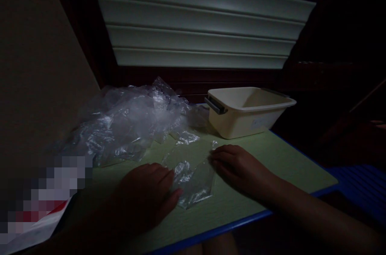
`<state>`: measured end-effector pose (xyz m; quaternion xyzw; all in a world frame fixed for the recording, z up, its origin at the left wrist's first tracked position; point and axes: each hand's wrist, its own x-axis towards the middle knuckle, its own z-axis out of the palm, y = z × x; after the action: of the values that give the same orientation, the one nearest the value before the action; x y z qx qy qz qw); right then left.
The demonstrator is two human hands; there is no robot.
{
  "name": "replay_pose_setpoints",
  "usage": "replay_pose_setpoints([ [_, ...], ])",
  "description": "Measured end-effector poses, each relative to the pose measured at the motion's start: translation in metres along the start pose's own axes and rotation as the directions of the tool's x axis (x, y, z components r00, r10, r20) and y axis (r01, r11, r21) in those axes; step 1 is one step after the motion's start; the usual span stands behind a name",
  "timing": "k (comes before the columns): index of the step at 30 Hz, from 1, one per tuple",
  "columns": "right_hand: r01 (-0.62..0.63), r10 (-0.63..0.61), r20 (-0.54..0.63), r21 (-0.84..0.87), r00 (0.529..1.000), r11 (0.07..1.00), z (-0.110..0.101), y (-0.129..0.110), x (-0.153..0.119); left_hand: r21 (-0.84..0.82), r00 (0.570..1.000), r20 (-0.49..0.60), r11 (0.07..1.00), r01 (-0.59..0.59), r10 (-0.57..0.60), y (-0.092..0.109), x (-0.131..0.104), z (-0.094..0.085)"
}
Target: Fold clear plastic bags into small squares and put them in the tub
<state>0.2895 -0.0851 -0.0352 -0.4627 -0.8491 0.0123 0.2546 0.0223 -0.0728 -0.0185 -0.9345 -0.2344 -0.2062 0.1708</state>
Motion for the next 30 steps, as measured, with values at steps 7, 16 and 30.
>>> replay_pose_setpoints([
  [7,0.053,-0.052,-0.016,0.077,0.999,0.996,0.001,0.004,0.0,0.012,0.999,-0.015,0.999,-0.041,0.041,0.012,0.001,-0.021],
  [16,0.08,-0.071,-0.069,0.133,0.995,0.988,0.003,0.004,-0.001,-0.239,1.0,0.009,0.971,0.022,-0.021,-0.017,-0.002,0.003],
  [30,0.027,-0.026,-0.005,0.222,1.0,0.975,-0.005,0.004,0.003,-0.225,0.999,0.014,0.973,-0.042,0.046,-0.003,0.001,-0.002],
])
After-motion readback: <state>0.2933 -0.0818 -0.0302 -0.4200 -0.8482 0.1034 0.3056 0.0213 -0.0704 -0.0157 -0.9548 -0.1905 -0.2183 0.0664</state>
